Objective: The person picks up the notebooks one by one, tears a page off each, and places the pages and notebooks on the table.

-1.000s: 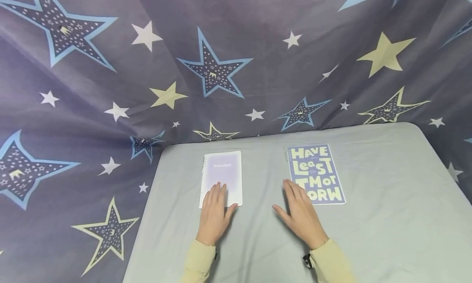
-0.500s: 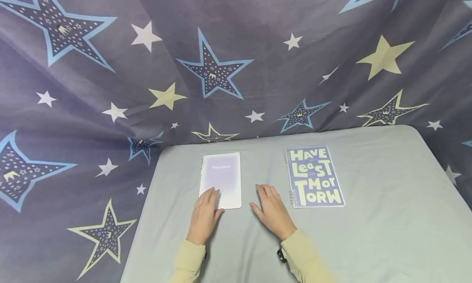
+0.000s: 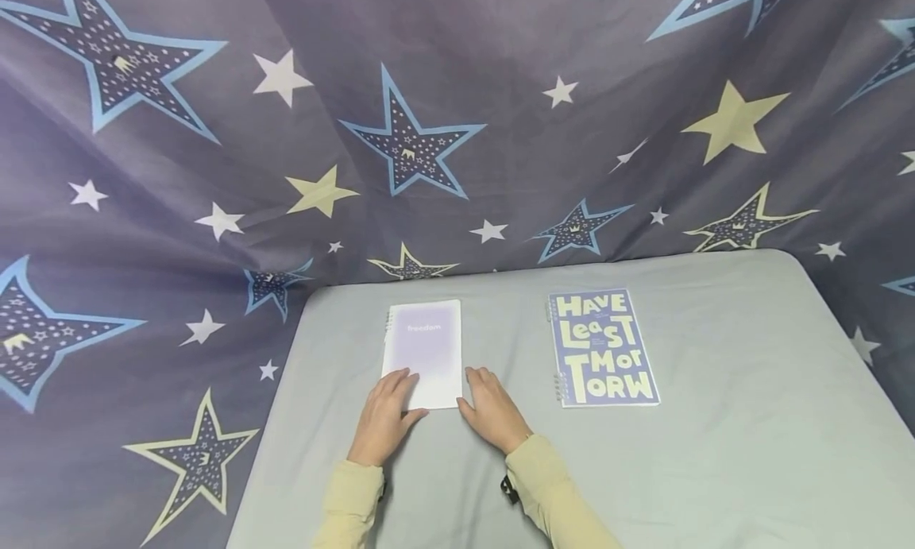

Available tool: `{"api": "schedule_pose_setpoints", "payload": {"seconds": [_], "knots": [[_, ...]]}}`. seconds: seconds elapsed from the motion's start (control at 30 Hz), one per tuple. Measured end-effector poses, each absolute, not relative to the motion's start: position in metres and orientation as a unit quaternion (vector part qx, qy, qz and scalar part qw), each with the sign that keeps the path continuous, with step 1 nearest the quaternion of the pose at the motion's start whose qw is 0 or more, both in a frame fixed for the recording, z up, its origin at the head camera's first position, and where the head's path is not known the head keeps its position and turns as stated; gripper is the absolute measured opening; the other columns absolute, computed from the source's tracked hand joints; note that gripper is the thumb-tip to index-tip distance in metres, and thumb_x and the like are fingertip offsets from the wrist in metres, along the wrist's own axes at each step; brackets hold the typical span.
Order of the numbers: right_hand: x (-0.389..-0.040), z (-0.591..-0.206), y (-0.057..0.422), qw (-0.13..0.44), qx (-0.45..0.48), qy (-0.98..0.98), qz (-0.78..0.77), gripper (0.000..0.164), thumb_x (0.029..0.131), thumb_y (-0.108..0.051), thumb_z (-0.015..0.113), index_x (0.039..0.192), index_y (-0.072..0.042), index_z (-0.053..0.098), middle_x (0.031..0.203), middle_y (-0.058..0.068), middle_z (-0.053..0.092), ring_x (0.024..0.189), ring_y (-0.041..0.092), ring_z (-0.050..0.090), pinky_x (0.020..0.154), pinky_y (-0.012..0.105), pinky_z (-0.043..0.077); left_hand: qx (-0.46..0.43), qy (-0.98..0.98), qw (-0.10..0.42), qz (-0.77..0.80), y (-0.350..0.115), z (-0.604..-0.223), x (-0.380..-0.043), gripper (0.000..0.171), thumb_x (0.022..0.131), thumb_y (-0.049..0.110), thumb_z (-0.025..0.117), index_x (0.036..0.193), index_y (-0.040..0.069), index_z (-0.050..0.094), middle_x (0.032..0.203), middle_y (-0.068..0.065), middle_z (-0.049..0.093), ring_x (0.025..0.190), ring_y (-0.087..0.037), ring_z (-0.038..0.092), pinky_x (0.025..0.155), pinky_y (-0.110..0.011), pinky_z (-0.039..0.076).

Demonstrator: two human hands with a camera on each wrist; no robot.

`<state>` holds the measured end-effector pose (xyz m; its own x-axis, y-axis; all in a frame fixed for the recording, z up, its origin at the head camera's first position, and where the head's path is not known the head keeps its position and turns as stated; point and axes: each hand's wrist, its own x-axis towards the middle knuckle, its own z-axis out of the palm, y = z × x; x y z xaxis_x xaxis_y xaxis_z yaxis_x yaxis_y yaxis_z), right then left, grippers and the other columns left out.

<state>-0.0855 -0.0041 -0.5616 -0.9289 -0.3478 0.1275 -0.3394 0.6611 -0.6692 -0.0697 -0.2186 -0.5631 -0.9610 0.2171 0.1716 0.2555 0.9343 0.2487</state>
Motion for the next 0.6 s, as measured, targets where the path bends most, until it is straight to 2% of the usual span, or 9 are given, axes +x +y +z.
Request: {"api": "schedule_pose_setpoints", "payload": {"seconds": [0.3,0.6], "knots": [[-0.087,-0.558,-0.01,0.02,-0.189,0.913,-0.36,0.049,0.086,-0.021,0.063,0.123,0.009,0.049,0.11,0.017,0.056,0.105,0.029,0.052,0.095,0.04,0.043,-0.116,-0.976,0.073,-0.167,-0.224,-0.567,-0.071,0.061,0.073,0.035,0.075,0.124,0.007,0.056,0.131,-0.014,0.05,0.125,-0.028,0.041,0.106,-0.042,0.031],[-0.09,-0.554,-0.019,0.014,-0.148,0.917,-0.37,0.038,0.083,-0.02,0.065,0.108,0.008,0.058,0.087,0.011,0.058,0.081,0.025,0.056,0.076,0.041,0.05,-0.089,-0.973,0.058,-0.204,-0.225,-0.566,-0.07,0.054,0.076,0.035,0.073,0.122,0.008,0.059,0.131,-0.01,0.051,0.126,-0.025,0.042,0.104,-0.039,0.035]]}}
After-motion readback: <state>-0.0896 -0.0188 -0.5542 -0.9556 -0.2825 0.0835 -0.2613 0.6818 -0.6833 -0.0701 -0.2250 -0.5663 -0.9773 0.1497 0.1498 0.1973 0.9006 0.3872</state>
